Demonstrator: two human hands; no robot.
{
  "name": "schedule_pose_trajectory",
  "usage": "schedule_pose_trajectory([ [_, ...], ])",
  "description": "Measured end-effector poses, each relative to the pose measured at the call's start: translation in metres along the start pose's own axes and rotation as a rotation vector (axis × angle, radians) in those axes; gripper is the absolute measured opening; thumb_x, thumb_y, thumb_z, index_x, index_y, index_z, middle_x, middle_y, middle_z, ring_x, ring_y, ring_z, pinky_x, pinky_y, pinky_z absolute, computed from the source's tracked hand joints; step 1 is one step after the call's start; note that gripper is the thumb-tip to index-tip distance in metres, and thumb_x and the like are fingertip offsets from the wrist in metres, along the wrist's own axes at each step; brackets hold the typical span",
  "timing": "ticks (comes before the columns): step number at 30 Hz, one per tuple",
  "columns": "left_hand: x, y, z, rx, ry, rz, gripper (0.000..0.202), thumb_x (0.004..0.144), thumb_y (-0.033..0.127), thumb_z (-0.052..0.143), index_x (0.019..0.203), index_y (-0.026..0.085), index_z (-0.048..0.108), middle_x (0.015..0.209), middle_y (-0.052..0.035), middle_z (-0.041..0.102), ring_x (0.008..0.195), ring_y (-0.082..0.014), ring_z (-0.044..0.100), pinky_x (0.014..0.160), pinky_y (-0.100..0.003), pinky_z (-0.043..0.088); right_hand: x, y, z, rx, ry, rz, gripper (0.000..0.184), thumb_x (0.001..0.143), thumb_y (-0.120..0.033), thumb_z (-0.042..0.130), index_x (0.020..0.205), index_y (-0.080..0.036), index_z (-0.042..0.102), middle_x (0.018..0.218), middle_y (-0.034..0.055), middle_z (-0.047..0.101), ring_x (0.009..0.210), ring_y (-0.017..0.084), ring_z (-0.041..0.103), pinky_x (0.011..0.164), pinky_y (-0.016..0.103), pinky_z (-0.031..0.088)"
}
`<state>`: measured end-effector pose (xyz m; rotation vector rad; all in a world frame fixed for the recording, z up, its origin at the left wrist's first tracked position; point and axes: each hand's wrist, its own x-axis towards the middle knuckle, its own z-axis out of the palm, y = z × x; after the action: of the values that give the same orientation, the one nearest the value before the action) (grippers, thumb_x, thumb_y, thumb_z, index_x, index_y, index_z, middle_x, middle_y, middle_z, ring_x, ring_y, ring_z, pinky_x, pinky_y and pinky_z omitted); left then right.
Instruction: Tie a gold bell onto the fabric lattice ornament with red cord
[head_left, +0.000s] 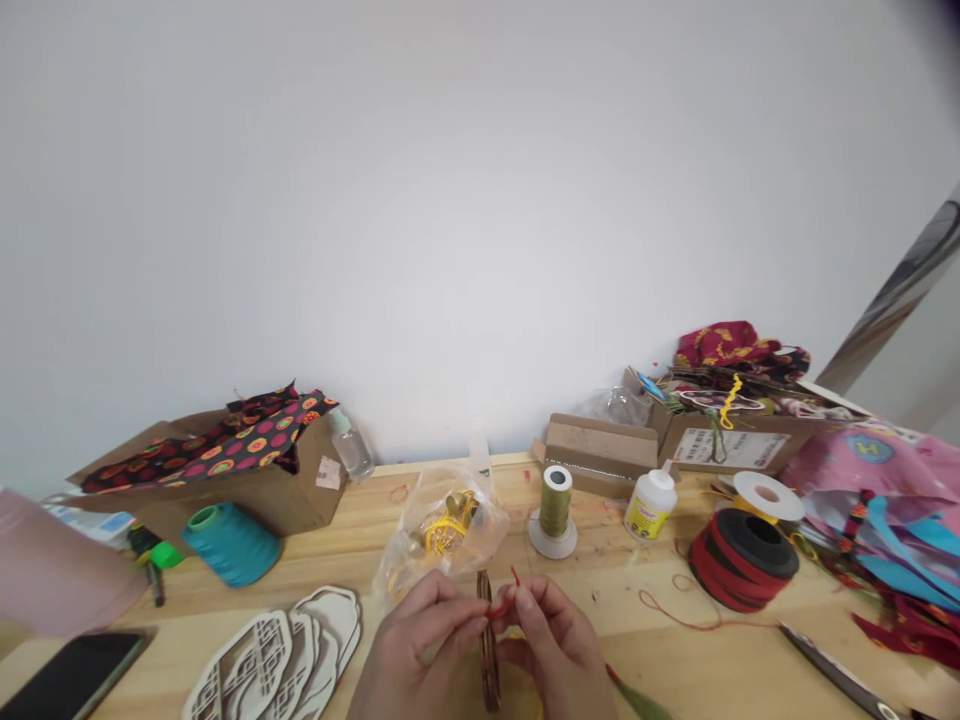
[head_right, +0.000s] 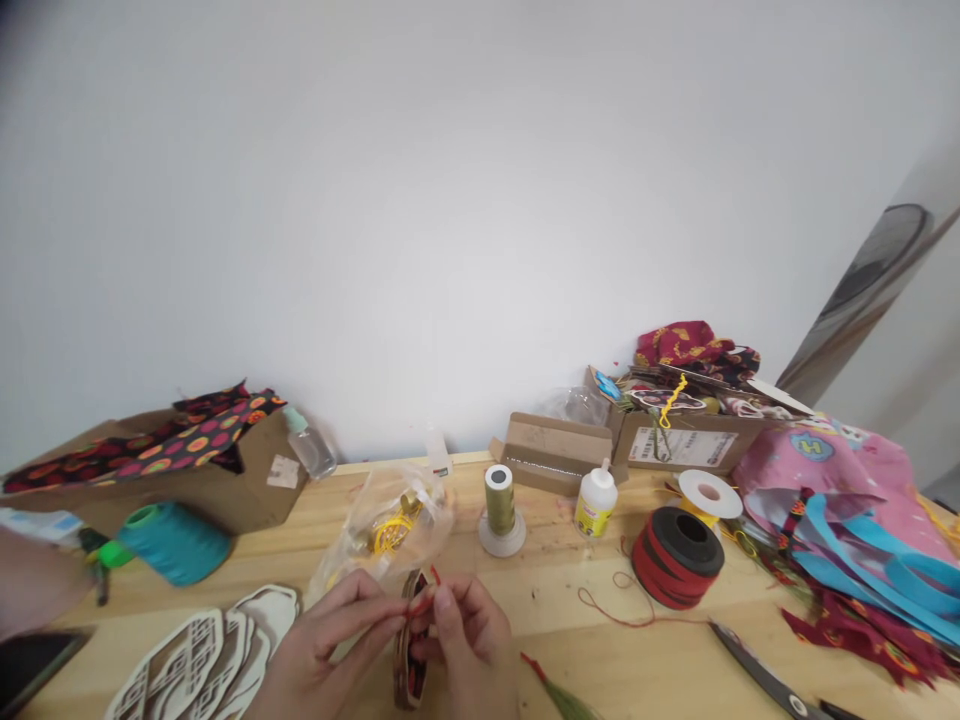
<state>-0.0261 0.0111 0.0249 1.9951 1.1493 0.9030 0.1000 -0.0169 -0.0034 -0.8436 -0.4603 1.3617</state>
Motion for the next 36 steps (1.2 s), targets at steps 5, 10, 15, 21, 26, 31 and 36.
schedule_pose_trajectory([
  [5,-0.002,0.004,0.003,0.016,-0.036,-0.026,0.017,0.077,0.023,0.051,0.072,0.023,0.067,0.066,-0.0015,0.055,0.064,-0.0152,0.057,0.060,-0.021,0.045,-0.001,-0.006,0.000,-0.024,0.030,-0.060,0.027,0.061,-0.039,0.069,0.060,-0.013,0.061,0.060,0.0030,0.061,0.054,0.011,0.054,0.048,0.019,0.045],
  [10,-0.003,0.001,0.005,0.030,-0.016,-0.049,0.016,0.077,0.025,0.050,0.072,0.022,0.065,0.069,-0.0020,0.057,0.069,-0.0156,0.056,0.064,-0.021,0.044,0.002,-0.017,-0.007,0.005,0.003,-0.065,0.025,0.061,-0.037,0.070,0.062,-0.014,0.061,0.060,0.0009,0.061,0.055,0.011,0.055,0.050,0.019,0.047],
  [15,-0.001,0.004,0.005,0.002,-0.007,-0.062,0.015,0.076,0.023,0.051,0.070,0.021,0.065,0.068,-0.0025,0.057,0.068,-0.0164,0.056,0.064,-0.022,0.043,0.001,-0.029,-0.003,-0.006,-0.051,-0.083,0.022,0.063,-0.035,0.069,0.062,-0.015,0.061,0.061,0.0008,0.061,0.055,0.011,0.056,0.053,0.021,0.047],
  [21,0.001,0.012,0.008,-0.087,-0.003,-0.093,0.014,0.073,0.023,0.053,0.068,0.021,0.065,0.066,-0.0024,0.058,0.067,-0.0172,0.056,0.064,-0.024,0.043,-0.002,-0.038,0.012,-0.072,-0.072,-0.136,0.023,0.066,-0.037,0.066,0.063,-0.015,0.060,0.060,0.0012,0.061,0.055,0.012,0.056,0.056,0.023,0.046],
  [26,0.002,0.015,0.008,-0.111,-0.020,-0.130,0.011,0.072,0.023,0.056,0.064,0.020,0.064,0.064,-0.0012,0.057,0.066,-0.0167,0.056,0.064,-0.023,0.042,0.002,-0.038,0.011,-0.095,-0.132,-0.123,0.022,0.068,-0.036,0.064,0.065,-0.015,0.058,0.061,0.0010,0.060,0.056,0.012,0.055,0.057,0.024,0.047],
  [31,0.001,0.016,0.006,-0.083,-0.042,-0.145,0.010,0.072,0.021,0.056,0.064,0.020,0.062,0.065,-0.0008,0.056,0.068,-0.0166,0.056,0.066,-0.023,0.042,0.003,-0.038,0.009,-0.097,-0.189,-0.099,0.019,0.072,-0.033,0.061,0.067,-0.015,0.058,0.063,0.0006,0.060,0.057,0.011,0.055,0.059,0.024,0.046],
  [36,-0.001,0.016,0.006,-0.084,-0.058,-0.124,0.009,0.071,0.018,0.056,0.070,0.021,0.064,0.067,-0.0001,0.055,0.069,-0.0159,0.055,0.067,-0.023,0.041,0.004,-0.036,0.009,-0.107,-0.182,-0.097,0.019,0.073,-0.033,0.060,0.068,-0.016,0.057,0.063,0.0004,0.061,0.058,0.012,0.056,0.059,0.024,0.046],
])
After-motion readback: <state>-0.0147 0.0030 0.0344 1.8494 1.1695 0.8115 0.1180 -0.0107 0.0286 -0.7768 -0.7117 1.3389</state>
